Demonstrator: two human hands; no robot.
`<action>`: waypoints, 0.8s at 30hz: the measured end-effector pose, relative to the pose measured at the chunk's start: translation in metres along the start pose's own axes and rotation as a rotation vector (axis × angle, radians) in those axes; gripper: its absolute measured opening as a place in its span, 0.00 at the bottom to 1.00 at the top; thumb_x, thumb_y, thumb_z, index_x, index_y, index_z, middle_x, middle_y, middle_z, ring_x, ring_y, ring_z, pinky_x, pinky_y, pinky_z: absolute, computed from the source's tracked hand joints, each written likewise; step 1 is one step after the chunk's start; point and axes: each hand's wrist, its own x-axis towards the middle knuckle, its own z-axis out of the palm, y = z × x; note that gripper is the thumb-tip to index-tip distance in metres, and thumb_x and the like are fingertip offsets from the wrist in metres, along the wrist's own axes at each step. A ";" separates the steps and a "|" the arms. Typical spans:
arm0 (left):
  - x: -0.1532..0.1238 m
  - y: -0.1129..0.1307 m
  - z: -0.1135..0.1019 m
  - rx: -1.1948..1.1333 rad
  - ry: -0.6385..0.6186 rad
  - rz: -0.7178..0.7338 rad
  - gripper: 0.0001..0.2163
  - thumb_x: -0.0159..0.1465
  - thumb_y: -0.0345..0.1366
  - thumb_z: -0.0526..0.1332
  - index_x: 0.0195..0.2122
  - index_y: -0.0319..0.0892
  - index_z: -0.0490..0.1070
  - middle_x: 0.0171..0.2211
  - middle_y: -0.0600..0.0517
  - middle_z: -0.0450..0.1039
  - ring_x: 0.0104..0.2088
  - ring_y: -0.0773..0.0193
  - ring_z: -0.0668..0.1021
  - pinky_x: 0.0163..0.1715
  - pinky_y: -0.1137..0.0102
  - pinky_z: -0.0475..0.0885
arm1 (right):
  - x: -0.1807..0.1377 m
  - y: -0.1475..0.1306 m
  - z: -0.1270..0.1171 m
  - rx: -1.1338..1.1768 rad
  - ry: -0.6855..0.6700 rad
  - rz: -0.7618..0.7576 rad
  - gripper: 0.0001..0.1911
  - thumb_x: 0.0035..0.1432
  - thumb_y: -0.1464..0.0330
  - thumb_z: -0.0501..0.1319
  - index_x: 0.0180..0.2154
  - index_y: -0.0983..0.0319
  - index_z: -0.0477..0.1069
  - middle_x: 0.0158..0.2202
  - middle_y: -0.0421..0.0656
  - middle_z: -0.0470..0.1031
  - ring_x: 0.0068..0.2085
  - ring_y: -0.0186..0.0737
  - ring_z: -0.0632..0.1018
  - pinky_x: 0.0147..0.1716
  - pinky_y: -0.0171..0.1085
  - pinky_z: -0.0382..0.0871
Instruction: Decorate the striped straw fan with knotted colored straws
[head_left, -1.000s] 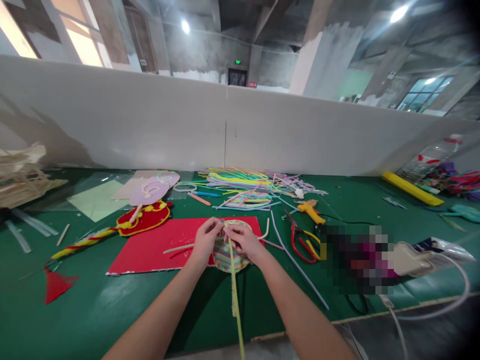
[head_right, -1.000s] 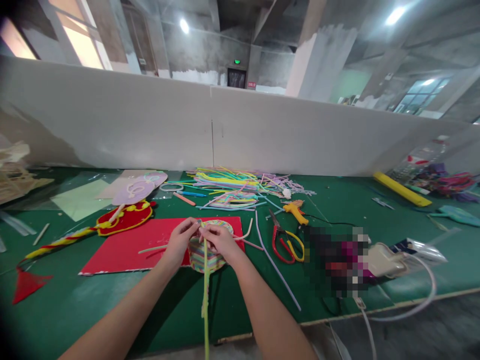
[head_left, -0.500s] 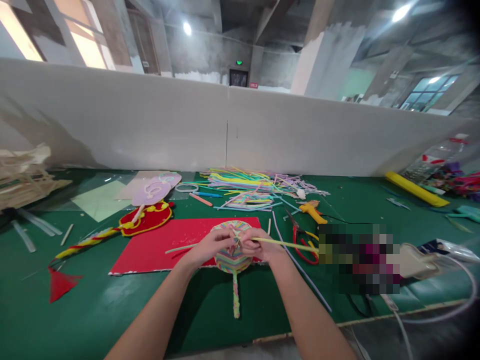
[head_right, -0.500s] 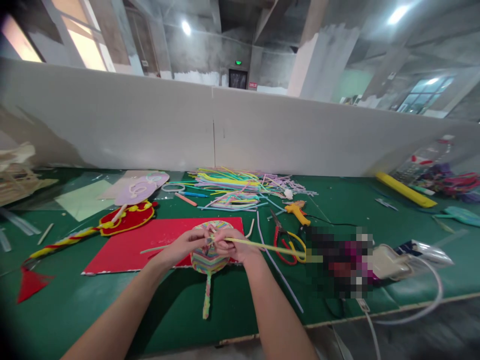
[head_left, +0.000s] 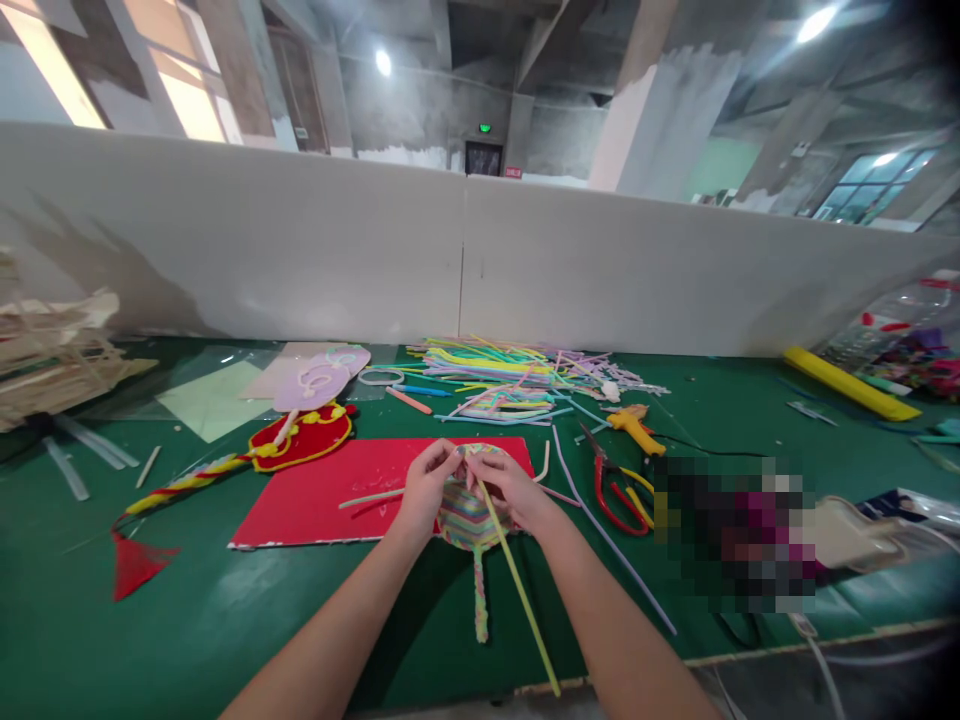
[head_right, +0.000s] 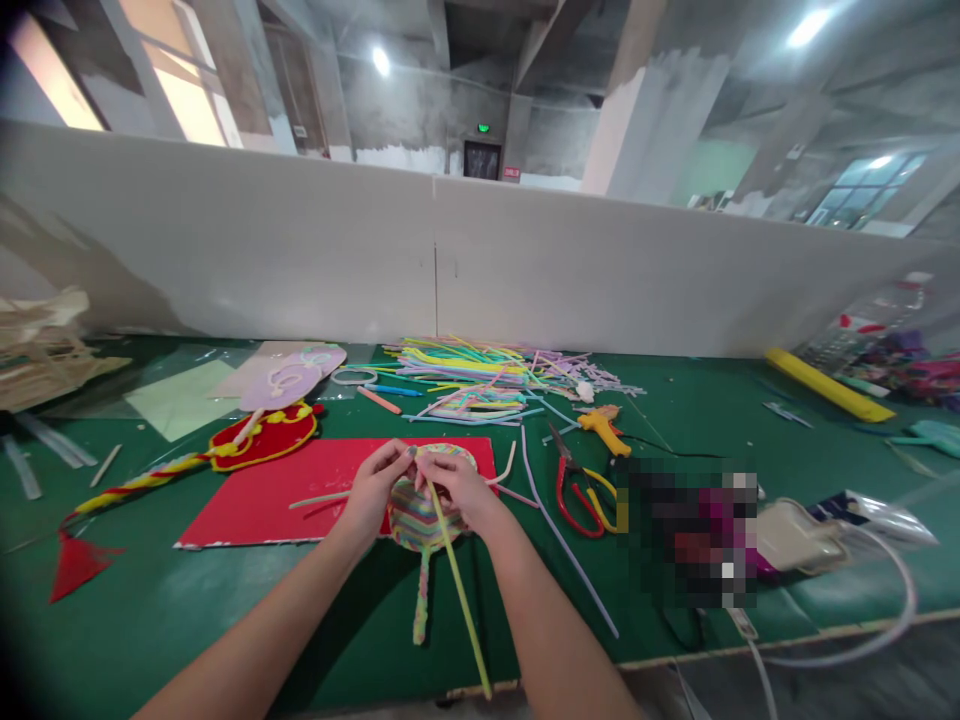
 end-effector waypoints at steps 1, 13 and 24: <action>0.000 0.000 0.001 0.004 0.030 0.012 0.12 0.53 0.42 0.60 0.20 0.39 0.62 0.17 0.56 0.64 0.22 0.69 0.67 0.25 0.74 0.61 | 0.001 0.001 0.001 -0.023 0.010 -0.008 0.16 0.53 0.59 0.56 0.22 0.64 0.66 0.14 0.35 0.61 0.13 0.23 0.53 0.13 0.31 0.38; 0.002 0.012 -0.008 -0.049 -0.283 -0.140 0.15 0.54 0.47 0.57 0.24 0.38 0.67 0.22 0.53 0.66 0.26 0.67 0.69 0.30 0.72 0.64 | -0.005 -0.006 -0.015 0.180 -0.113 0.035 0.19 0.51 0.66 0.56 0.12 0.65 0.63 0.08 0.35 0.53 0.13 0.26 0.54 0.15 0.31 0.42; 0.000 0.022 -0.015 0.184 -0.495 -0.060 0.11 0.57 0.41 0.56 0.25 0.38 0.67 0.25 0.54 0.64 0.28 0.68 0.67 0.30 0.75 0.62 | -0.007 -0.009 -0.017 0.222 -0.204 0.076 0.21 0.53 0.66 0.54 0.12 0.64 0.59 0.08 0.34 0.48 0.12 0.24 0.49 0.13 0.31 0.38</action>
